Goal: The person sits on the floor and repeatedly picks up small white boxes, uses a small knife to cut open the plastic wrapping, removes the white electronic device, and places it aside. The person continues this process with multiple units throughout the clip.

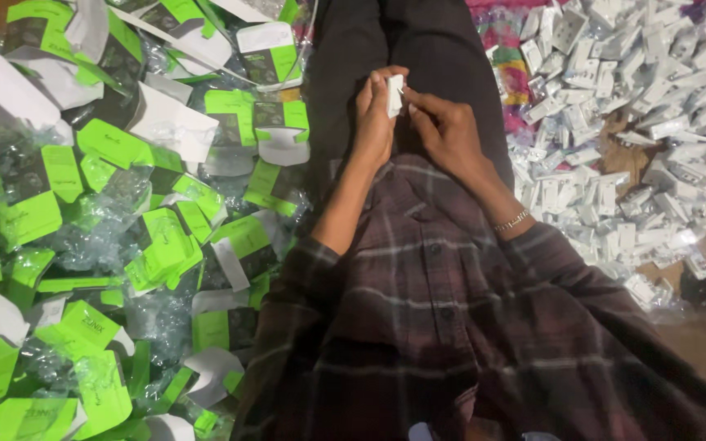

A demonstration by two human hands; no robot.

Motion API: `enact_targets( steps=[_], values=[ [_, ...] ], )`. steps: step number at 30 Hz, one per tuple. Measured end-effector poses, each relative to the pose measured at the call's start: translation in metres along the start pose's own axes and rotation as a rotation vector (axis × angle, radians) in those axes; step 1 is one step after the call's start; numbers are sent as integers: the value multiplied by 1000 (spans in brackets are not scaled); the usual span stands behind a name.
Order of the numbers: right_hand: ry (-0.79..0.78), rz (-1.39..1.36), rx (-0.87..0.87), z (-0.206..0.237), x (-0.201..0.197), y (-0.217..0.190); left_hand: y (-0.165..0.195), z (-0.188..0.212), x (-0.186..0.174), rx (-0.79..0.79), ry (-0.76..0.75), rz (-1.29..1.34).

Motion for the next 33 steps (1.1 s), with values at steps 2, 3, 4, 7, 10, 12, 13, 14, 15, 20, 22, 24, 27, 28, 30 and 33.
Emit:
enact_targets(
  steps=[2,3,4,7,10,12,13,14,15,20,22,24,27,28,30,33],
  values=[
    [-42,-35,59,-2,3,4,-1,-1,-2,15,3,11],
    [-60,-51,76,-3,4,5,-2,-1,-3,25,7,22],
    [-78,-65,96,-3,5,6,-2,-1,-3,34,13,35],
    [-137,89,-163,1,7,-2,0,-6,-5,88,58,49],
    [-149,112,-36,6,6,1,7,-10,-7,118,97,123],
    [-6,-60,14,6,1,3,10,-12,-5,114,101,191],
    [57,-154,45,6,0,5,11,-11,-5,93,104,204],
    [51,-163,75,4,1,8,11,-10,-5,65,105,217],
    [49,-168,105,1,4,10,10,-9,-4,22,87,141],
    [56,-75,58,-19,10,21,4,-4,-2,20,-48,-41],
    [18,-114,103,-24,11,26,1,-6,-3,-23,-62,35],
    [42,-89,67,-27,10,28,-1,-9,-5,-59,-55,44],
    [53,-33,65,-29,13,29,1,-13,-6,-83,-49,-36],
    [54,-9,80,-30,14,30,2,-14,-6,-70,-69,-69],
    [52,-28,100,-32,17,32,4,-12,-4,-68,-92,-131],
    [85,25,151,-36,21,37,8,-11,3,-29,-133,-240]
  ],
)
Point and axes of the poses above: each hand's wrist, its own z-axis away from the middle knuckle, its own x-axis out of the palm, y = z × x, the point moved 3 cm from there along -z, towards the middle knuckle, and after that the axes turned 14 degrees about x, right-handed, at the moved point
